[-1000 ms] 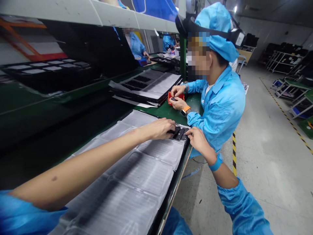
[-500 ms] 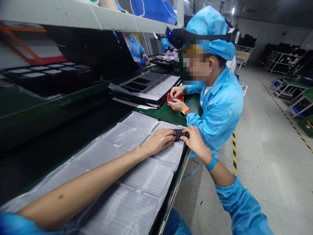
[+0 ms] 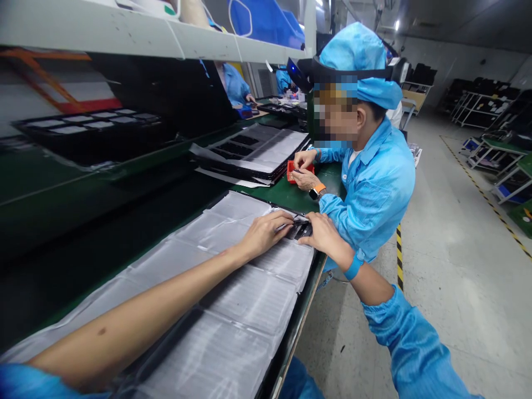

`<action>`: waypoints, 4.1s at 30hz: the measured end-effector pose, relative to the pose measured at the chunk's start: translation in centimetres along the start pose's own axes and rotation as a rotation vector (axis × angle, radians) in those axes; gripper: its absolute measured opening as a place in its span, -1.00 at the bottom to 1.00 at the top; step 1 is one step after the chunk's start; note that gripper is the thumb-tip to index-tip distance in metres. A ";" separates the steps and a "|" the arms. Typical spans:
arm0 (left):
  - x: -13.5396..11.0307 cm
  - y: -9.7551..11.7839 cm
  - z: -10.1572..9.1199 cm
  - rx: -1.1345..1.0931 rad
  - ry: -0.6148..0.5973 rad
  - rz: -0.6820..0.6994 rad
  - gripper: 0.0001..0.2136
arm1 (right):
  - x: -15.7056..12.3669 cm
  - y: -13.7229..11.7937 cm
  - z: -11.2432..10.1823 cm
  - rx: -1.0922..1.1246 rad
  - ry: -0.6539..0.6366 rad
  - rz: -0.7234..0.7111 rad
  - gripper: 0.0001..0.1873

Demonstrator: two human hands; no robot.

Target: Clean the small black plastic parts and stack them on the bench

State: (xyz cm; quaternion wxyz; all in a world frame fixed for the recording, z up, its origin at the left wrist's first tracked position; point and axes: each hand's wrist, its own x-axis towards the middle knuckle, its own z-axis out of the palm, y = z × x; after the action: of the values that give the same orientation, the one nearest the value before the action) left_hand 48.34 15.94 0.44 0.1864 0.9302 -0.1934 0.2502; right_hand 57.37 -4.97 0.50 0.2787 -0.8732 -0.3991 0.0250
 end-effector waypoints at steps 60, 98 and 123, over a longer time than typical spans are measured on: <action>1.7 2.4 1.1 0.098 -0.337 0.136 -0.84 | 4.2 4.4 -1.0 -0.098 -0.065 0.007 -0.68; 5.1 5.7 -1.1 0.303 -0.378 -0.650 -0.66 | 1.8 5.0 -0.9 0.037 0.133 0.065 -0.75; 2.9 9.3 -4.8 0.193 -0.266 -0.499 -0.81 | -8.2 -2.9 -5.1 0.302 0.449 -0.029 -0.52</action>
State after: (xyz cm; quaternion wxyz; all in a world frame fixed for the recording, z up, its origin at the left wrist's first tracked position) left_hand 44.52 9.32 8.24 0.1258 0.9870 0.0433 0.0900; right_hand 51.20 -11.66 4.78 0.4878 -0.7995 -0.3315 -0.1141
